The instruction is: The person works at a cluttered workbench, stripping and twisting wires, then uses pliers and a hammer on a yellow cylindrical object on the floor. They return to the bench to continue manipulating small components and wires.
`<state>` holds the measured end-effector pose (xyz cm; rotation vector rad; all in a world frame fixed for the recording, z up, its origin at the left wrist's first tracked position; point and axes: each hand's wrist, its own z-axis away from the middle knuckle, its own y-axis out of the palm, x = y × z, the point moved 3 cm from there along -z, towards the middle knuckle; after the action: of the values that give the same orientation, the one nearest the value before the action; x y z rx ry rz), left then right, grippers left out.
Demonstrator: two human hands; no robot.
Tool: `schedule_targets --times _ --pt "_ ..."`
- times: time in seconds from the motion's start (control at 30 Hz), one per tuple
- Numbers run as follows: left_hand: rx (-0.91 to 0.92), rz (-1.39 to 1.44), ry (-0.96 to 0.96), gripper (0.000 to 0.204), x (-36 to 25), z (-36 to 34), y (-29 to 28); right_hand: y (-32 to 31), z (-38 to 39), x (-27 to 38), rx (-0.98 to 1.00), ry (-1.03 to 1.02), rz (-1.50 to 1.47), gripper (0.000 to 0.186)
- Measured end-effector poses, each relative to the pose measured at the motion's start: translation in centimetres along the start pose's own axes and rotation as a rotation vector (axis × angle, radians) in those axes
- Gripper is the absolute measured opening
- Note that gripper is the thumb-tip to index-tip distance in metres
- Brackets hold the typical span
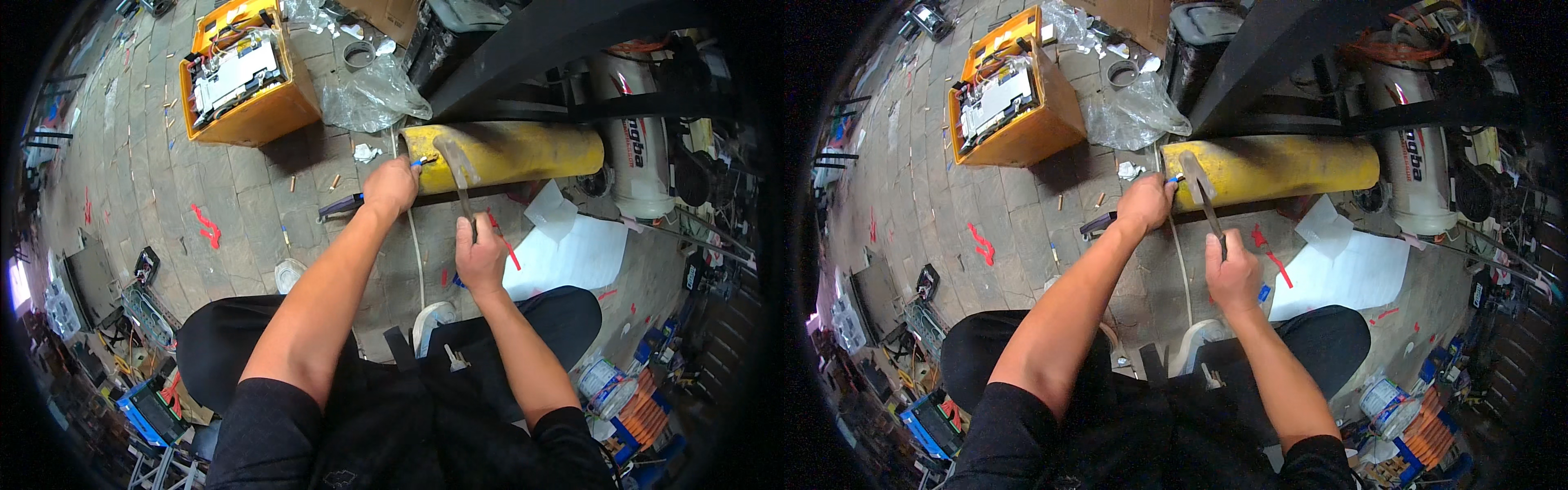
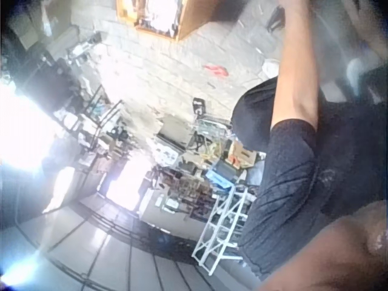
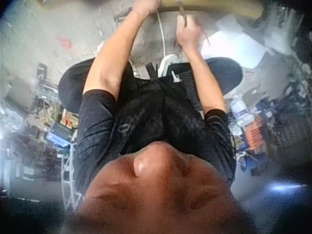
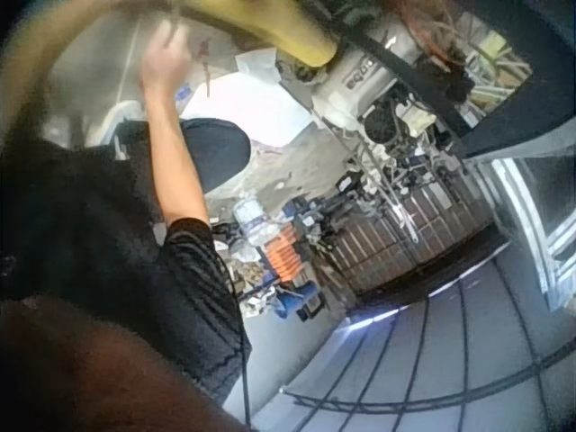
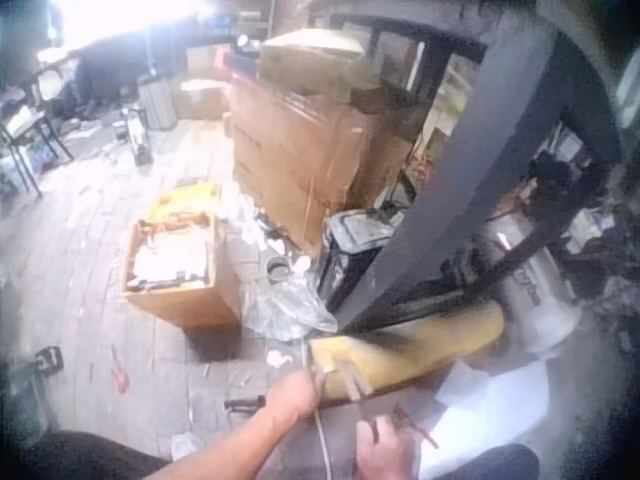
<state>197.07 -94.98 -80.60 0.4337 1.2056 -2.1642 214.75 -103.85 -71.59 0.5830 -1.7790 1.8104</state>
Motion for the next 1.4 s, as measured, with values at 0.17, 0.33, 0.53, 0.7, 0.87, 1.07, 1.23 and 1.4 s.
schedule_targets --times 0.17,0.33,0.53,0.7,0.87,1.07,1.23,1.4 --pt "-0.009 -0.012 -0.029 0.043 -0.4 0.3 -0.1 1.5 -1.1 -1.1 0.121 0.044 0.198 0.032" --pt "-0.037 -0.004 0.004 0.042 0.1 -0.1 0.6 1.4 -0.5 -1.1 0.136 0.043 0.214 0.031" --pt "-0.049 -0.014 0.028 0.040 0.1 -0.3 0.7 -0.2 0.0 0.0 -0.018 0.015 0.039 0.039" --pt "-0.060 -0.032 0.014 0.038 -0.3 0.0 0.5 0.7 -1.1 -1.3 0.100 0.077 0.220 0.035" --pt "-0.056 -0.059 0.006 0.036 -0.1 0.1 0.7 1.0 -1.1 -1.2 0.179 0.075 0.316 0.034" --pt "-0.067 -0.015 -0.002 0.042 -0.8 0.1 0.5 0.0 -0.3 -0.8 0.103 0.081 0.196 0.041" --pt "-0.126 -0.038 0.005 0.034 -0.5 0.2 1.0 0.1 -1.7 -1.1 0.090 0.048 0.237 0.032" --pt "-0.124 -0.041 -0.003 0.034 -1.1 0.9 0.3 0.1 -0.7 -1.6 0.059 0.013 0.142 0.030"
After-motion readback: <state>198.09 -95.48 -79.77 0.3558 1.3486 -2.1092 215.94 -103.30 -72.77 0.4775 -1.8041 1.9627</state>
